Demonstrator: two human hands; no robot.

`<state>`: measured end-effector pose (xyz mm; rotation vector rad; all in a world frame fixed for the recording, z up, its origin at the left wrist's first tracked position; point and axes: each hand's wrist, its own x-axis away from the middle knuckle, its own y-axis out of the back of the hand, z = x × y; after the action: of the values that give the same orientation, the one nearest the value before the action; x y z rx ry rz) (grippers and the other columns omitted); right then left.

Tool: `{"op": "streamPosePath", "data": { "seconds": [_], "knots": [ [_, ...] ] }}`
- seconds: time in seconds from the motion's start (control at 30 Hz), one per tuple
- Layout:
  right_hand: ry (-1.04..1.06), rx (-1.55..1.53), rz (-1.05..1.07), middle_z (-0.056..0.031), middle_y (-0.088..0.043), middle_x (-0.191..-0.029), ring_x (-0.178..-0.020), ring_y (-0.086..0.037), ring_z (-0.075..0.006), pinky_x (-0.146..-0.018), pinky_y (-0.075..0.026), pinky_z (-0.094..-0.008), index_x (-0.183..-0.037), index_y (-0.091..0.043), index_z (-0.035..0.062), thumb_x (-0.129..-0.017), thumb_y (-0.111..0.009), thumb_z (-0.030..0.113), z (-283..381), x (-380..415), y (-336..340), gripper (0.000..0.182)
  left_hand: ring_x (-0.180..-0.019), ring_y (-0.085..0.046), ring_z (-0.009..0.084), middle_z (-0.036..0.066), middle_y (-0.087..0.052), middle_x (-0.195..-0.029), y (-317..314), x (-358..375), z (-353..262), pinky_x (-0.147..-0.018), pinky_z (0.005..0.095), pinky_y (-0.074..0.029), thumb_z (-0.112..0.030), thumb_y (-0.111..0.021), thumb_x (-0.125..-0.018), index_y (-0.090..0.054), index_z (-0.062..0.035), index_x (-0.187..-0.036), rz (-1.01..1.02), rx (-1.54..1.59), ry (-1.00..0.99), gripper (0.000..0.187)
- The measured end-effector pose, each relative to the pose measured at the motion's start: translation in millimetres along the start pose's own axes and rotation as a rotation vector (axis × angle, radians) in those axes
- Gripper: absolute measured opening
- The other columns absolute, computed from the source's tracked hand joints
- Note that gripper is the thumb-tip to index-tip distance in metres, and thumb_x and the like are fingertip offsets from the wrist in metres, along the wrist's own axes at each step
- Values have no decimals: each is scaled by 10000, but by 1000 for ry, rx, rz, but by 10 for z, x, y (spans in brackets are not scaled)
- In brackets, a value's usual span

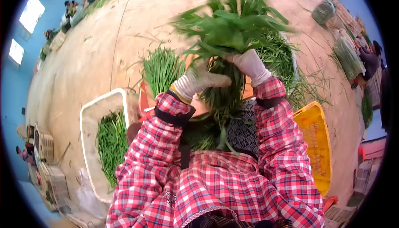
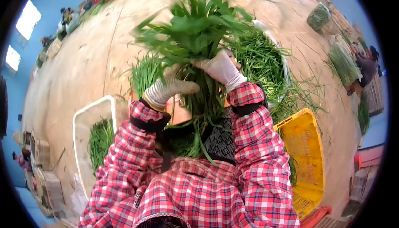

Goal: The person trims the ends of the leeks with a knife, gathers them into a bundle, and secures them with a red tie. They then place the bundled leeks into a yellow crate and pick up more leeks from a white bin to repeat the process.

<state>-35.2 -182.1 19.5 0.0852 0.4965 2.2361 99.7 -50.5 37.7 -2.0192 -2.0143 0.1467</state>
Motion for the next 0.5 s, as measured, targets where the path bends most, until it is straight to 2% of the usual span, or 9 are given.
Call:
{"op": "streamPosePath", "data": {
  "seconds": [0.03,0.1,0.17,0.2,0.23,0.3,0.33,0.37,0.5],
  "knots": [
    [272,41,-117,-78,-606,-1088,-904,-597,-148,-745,-488,-258,-1163,-555,-16,-810,-640,55,-90,-66,-4,370,-1210,-391,214,91,-358,-1357,208,-164,216,-963,332,-389,-48,-801,-581,-159,-73,-1433,-34,-231,-205,1067],
    [349,-135,-115,-115,-639,-1046,-897,-613,-207,-795,-487,-301,-1116,-581,3,-727,-750,276,-56,0,62,505,-1177,-425,219,102,-397,-1331,346,-271,341,-935,322,-417,-59,-798,-589,-224,-59,-1418,100,-184,-420,1009],
    [86,-586,100,-111,-635,-1068,-933,-603,-215,-842,-471,-313,-1143,-570,18,-733,-748,284,72,119,132,520,-1191,-422,213,94,-434,-1328,366,-119,263,-1005,352,-353,-45,-730,-631,-338,-50,-1371,10,-227,-358,837],
    [-291,109,121,-91,-634,-1071,-942,-600,-192,-838,-475,-309,-1146,-575,37,-743,-739,271,29,-65,101,494,-1160,-456,220,114,-494,-1269,379,-71,116,-1002,347,-355,-51,-740,-637,-383,-30,-1344,23,-374,-109,792],
    [166,47,14,-78,-637,-1070,-946,-600,-168,-850,-468,-304,-1142,-581,50,-746,-728,274,-119,-28,-6,478,-1111,-456,141,98,-454,-1291,310,20,-12,-873,309,-460,-47,-780,-645,-223,-44,-1410,25,-158,124,947],
    [543,95,-13,-64,-631,-1087,-963,-593,-156,-853,-466,-290,-1175,-555,54,-724,-743,249,159,95,-4,526,-1058,-506,143,101,-518,-1221,478,-6,112,-869,314,-465,-136,-756,-704,-312,-40,-1374,72,-401,-190,809],
    [389,78,161,-72,-630,-1086,-977,-588,-174,-864,-464,-292,-1214,-514,51,-702,-753,161,317,97,75,576,-1018,-544,182,103,-549,-1191,1014,-416,448,-864,335,-475,-253,-662,-810,-397,-53,-1330,250,-865,-495,617],
    [273,-199,281,-123,-633,-1046,-957,-592,-197,-851,-468,-293,-1181,-514,-16,-689,-756,142,547,189,71,570,-1018,-546,185,103,-553,-1186,840,-242,238,-862,337,-478,-260,-647,-820,-407,-54,-1319,130,-443,-318,591],
    [370,-237,341,-183,-632,-977,-862,-610,-222,-776,-483,-280,-1130,-487,-125,-649,-783,270,912,85,-42,690,-1015,-555,199,101,-567,-1166,919,-212,8,-855,345,-486,-286,-586,-862,-449,-57,-1274,36,37,-334,492]
  ]
}}
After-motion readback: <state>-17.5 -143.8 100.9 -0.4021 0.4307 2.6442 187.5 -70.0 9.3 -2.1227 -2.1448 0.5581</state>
